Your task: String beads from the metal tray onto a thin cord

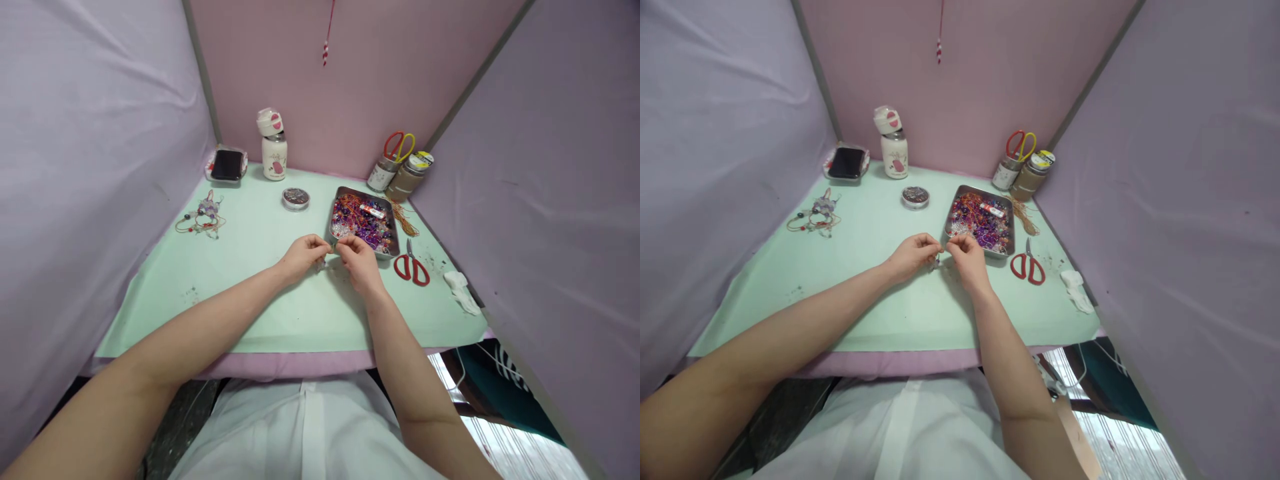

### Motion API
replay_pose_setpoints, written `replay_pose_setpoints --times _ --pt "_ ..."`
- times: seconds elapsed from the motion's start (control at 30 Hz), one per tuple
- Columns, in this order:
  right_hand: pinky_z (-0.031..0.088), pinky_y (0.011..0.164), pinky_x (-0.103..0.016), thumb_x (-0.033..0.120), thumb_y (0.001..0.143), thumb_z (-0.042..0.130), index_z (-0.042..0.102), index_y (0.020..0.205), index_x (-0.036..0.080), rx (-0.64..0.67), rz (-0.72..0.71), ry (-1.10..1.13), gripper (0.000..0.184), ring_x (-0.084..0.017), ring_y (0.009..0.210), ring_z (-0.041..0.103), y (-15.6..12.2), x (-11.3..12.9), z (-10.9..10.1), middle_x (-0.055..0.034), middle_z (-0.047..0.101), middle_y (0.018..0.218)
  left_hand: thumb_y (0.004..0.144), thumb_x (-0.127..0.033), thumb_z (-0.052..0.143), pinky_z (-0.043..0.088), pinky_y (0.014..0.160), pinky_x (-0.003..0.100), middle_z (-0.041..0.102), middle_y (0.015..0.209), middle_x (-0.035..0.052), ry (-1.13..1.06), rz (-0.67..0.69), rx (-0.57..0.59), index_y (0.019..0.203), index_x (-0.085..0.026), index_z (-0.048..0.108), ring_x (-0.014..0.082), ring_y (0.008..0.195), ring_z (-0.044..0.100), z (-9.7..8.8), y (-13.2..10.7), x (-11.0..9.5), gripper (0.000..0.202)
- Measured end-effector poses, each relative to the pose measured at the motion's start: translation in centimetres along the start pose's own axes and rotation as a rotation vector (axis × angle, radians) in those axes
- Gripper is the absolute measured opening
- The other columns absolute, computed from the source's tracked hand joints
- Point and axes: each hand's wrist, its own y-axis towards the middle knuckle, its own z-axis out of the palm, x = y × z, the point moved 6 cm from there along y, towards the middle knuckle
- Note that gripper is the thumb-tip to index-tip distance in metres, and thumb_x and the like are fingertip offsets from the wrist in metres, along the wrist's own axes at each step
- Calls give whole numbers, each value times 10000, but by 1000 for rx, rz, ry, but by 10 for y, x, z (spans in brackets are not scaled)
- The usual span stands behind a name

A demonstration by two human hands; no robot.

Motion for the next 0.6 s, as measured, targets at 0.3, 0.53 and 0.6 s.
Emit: replay_pose_setpoints --times 0.3,0.53,0.6 --pt "428 685 -285 301 712 620 622 754 197 -4 -278 -169 112 -139 685 523 -6 19 4 -4 613 750 699 -180 668 323 510 214 513 562 -29 -84 -18 -33 672 -148 550 54 500 426 -2 0 1 125" --pt "414 687 -298 290 787 568 598 739 211 -4 -392 -291 97 -151 703 507 -12 28 7 -11 580 761 698 -235 673 333 520 211 518 585 -24 -40 -26 7 702 -144 558 57 519 442 0 0 2 147" --pt "418 685 -296 301 806 564 598 754 217 -2 -440 -312 104 -160 751 510 -15 32 8 -23 563 817 697 -249 671 328 521 212 513 586 -27 -38 -42 26 711 -144 559 56 514 433 1 0 2 154"
